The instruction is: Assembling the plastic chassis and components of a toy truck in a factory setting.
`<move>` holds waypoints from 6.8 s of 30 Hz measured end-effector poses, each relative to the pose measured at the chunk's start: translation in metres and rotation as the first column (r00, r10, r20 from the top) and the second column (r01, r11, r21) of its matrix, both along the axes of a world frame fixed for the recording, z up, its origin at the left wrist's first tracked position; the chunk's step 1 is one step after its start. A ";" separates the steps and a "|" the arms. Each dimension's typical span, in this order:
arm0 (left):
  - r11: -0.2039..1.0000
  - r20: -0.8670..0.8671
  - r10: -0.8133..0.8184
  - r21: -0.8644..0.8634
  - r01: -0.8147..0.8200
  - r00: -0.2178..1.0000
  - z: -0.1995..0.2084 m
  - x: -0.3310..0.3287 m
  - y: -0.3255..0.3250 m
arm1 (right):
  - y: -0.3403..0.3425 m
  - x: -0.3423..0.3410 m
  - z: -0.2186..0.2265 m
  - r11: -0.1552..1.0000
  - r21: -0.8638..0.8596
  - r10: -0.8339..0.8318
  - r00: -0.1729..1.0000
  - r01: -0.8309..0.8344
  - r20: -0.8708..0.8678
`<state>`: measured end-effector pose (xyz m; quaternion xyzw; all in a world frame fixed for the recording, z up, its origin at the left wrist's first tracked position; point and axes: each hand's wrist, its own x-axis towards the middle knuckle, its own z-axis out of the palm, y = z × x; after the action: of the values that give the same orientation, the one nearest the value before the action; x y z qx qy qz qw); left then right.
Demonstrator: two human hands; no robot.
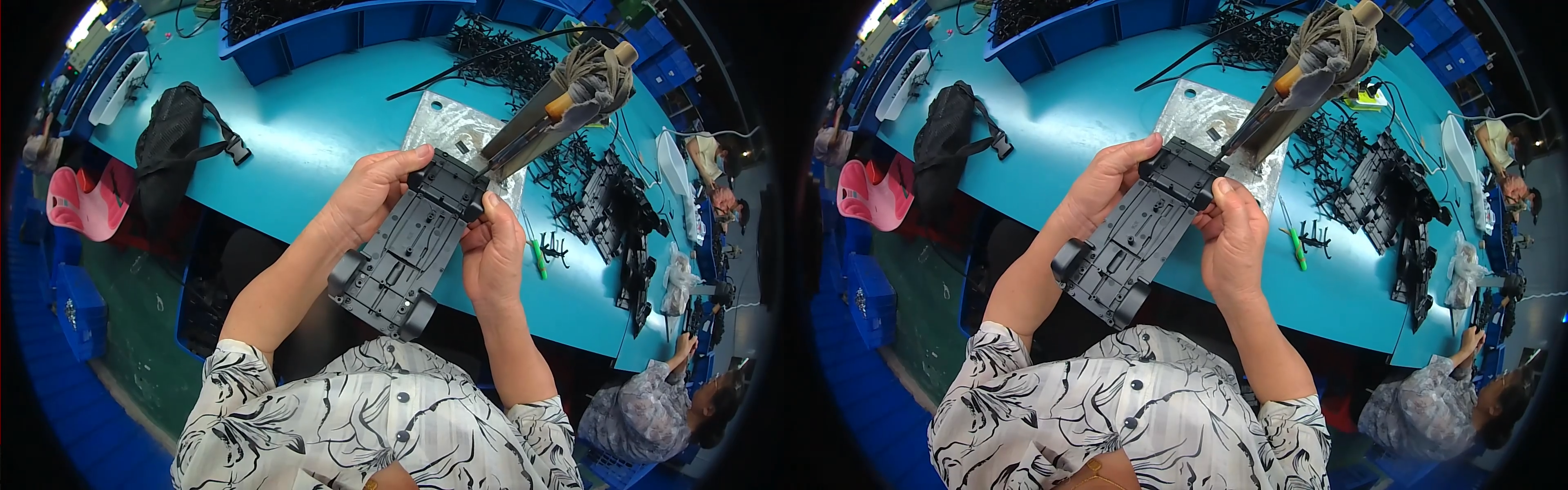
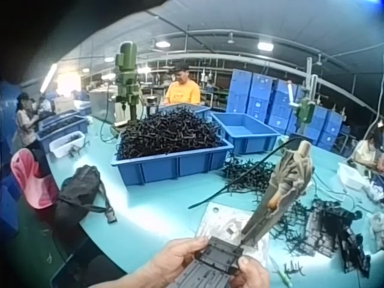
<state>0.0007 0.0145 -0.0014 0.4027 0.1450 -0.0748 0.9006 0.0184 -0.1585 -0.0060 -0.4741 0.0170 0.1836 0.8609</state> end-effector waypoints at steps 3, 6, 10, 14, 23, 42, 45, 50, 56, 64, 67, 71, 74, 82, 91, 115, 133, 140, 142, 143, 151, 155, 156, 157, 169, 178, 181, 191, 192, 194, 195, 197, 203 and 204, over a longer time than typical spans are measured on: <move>1.000 0.003 0.014 -0.008 -0.014 1.000 0.000 0.000 -0.001 | 0.001 0.001 -0.001 1.000 -0.002 -0.006 1.000 0.006 0.005; 1.000 0.002 0.000 0.006 0.000 1.000 -0.002 0.001 0.001 | 0.001 0.001 0.000 1.000 -0.008 -0.008 1.000 0.008 0.009; 1.000 0.014 0.009 0.008 -0.009 1.000 -0.002 0.000 0.001 | 0.001 0.001 -0.001 1.000 -0.011 0.003 1.000 -0.003 0.021; 0.999 0.015 0.001 -0.033 -0.001 1.000 -0.002 -0.004 -0.002 | -0.001 -0.002 -0.004 0.999 -0.022 0.025 1.000 -0.025 0.015; 0.996 0.057 -0.035 0.089 0.030 0.998 -0.021 -0.014 -0.011 | -0.017 -0.017 -0.008 0.993 -0.118 0.027 0.999 -0.025 0.020; 0.994 0.135 -0.009 0.106 -0.005 0.991 -0.014 -0.038 -0.046 | -0.023 -0.051 0.000 0.936 -0.319 -0.091 0.979 0.148 0.184; 0.990 0.173 -0.004 0.140 -0.020 0.985 -0.014 -0.043 -0.052 | -0.026 -0.060 -0.001 0.927 -0.335 -0.110 0.975 0.171 0.194; 0.992 0.164 -0.071 0.111 0.053 0.984 -0.007 -0.052 -0.058 | -0.030 -0.074 0.002 0.915 -0.343 -0.168 0.974 0.212 0.153; 0.991 0.124 -0.121 0.069 0.113 0.985 -0.020 -0.049 -0.059 | -0.044 -0.081 -0.004 0.926 -0.343 -0.140 0.987 0.161 0.085; 0.996 -0.019 -0.087 -0.004 0.087 0.996 -0.030 -0.032 -0.005 | -0.094 -0.077 0.004 0.908 -0.407 -0.057 0.991 0.102 0.120; 0.997 0.003 0.052 0.052 -0.052 0.999 -0.009 -0.029 0.038 | -0.141 -0.055 -0.001 0.824 -0.485 -0.167 0.944 0.291 0.284; 0.929 -0.022 0.290 0.247 -0.276 0.957 -0.023 0.001 0.116 | -0.188 -0.010 -0.002 0.689 -0.576 -0.210 0.882 0.440 0.422; 0.880 -0.033 0.369 0.334 -0.337 0.929 -0.038 0.023 0.164 | -0.209 0.031 -0.014 0.420 -0.679 -0.109 0.777 0.602 0.621; 0.723 -0.019 0.463 0.586 -0.365 0.886 -0.048 0.045 0.208 | -0.224 0.108 -0.028 0.044 -0.491 0.090 0.486 0.870 0.869; 0.413 0.042 0.365 0.888 -0.202 0.930 -0.029 0.026 0.176 | -0.273 0.170 0.023 -0.403 -0.458 0.315 0.590 0.792 0.743; -0.068 0.556 0.334 0.819 -0.569 0.761 -0.022 -0.067 0.078 | -0.240 0.121 0.022 0.073 -0.145 0.535 0.084 0.987 0.841; 0.004 0.559 -0.104 0.827 -0.562 0.823 -0.005 -0.089 -0.035 | -0.263 0.090 0.024 0.206 -0.233 0.235 0.184 0.950 0.955; 0.302 0.516 -0.265 0.847 -0.438 0.814 -0.021 -0.088 -0.069 | -0.265 0.051 0.059 0.787 -0.099 -0.531 0.751 0.608 0.392; 0.413 0.477 -0.288 0.844 -0.342 0.830 -0.019 -0.085 -0.080 | -0.261 0.039 0.067 0.873 -0.174 -0.419 0.883 0.456 0.213; 0.592 0.440 -0.201 0.766 -0.249 0.875 -0.012 -0.080 -0.091 | -0.258 0.036 0.066 0.879 -0.177 -0.408 0.891 0.443 0.201; 0.791 0.282 -0.455 0.562 0.239 0.845 -0.012 -0.069 -0.111 | -0.202 0.007 0.053 0.887 -0.424 0.222 0.974 -0.185 0.038; 0.825 0.047 -0.519 0.289 0.486 0.853 -0.009 -0.086 -0.112 | -0.196 0.023 0.040 0.844 -0.482 0.304 0.950 -0.236 0.069; 0.848 0.014 -0.486 0.249 0.468 0.874 -0.013 -0.091 -0.108 | -0.198 0.028 0.040 0.711 -0.703 0.265 0.919 0.018 0.291; 0.872 -0.021 -0.447 0.212 0.441 0.894 -0.016 -0.097 -0.103 | -0.199 0.034 0.039 0.519 -0.800 0.289 0.818 0.302 0.497; 0.972 -0.083 -0.233 -0.041 0.230 0.969 -0.040 -0.122 -0.091 | -0.190 0.034 -0.003 0.576 -0.791 0.218 0.893 0.208 0.394; 0.976 -0.143 -0.217 -0.040 0.213 0.966 -0.038 -0.118 -0.102 | -0.211 0.008 0.017 0.210 -0.970 0.408 0.890 0.124 0.202; 0.979 -0.171 -0.204 -0.027 0.202 0.964 -0.039 -0.118 -0.105 | -0.216 0.009 0.026 0.044 -0.893 0.505 0.761 0.448 0.407; 0.991 -0.169 -0.136 -0.042 0.131 0.976 -0.036 -0.117 -0.120 | -0.215 0.019 -0.003 0.319 -0.678 0.635 0.382 0.662 0.672; 0.992 -0.150 -0.123 -0.022 0.121 0.981 -0.040 -0.119 -0.121 | -0.210 0.008 0.006 0.376 -0.686 0.590 0.410 0.623 0.696; 0.994 -0.108 -0.108 0.013 0.110 0.988 -0.047 -0.124 -0.122 | -0.199 -0.015 0.026 0.438 -0.697 0.554 0.440 0.568 0.707; 0.995 -0.142 -0.097 0.010 0.100 0.985 -0.051 -0.121 -0.124 | -0.190 -0.021 0.027 0.502 -0.689 0.584 0.382 0.523 0.716; 0.992 -0.109 -0.094 0.074 0.103 0.990 -0.045 -0.119 -0.130 | -0.175 -0.039 0.029 0.611 -0.644 0.602 0.258 0.460 0.756; 0.995 -0.147 -0.079 0.040 0.086 0.986 -0.044 -0.115 -0.138 | -0.148 -0.060 0.007 0.625 -0.652 0.641 0.195 0.429 0.742; 0.993 -0.137 -0.093 0.054 0.101 0.986 -0.046 -0.116 -0.137 | -0.147 -0.061 0.003 0.615 -0.657 0.656 0.179 0.436 0.733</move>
<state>-0.1149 -0.1228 -0.0471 0.4306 0.1878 -0.1411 0.8714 -0.0429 -0.3055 -0.0025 -0.7899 -0.4978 -0.1170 0.3384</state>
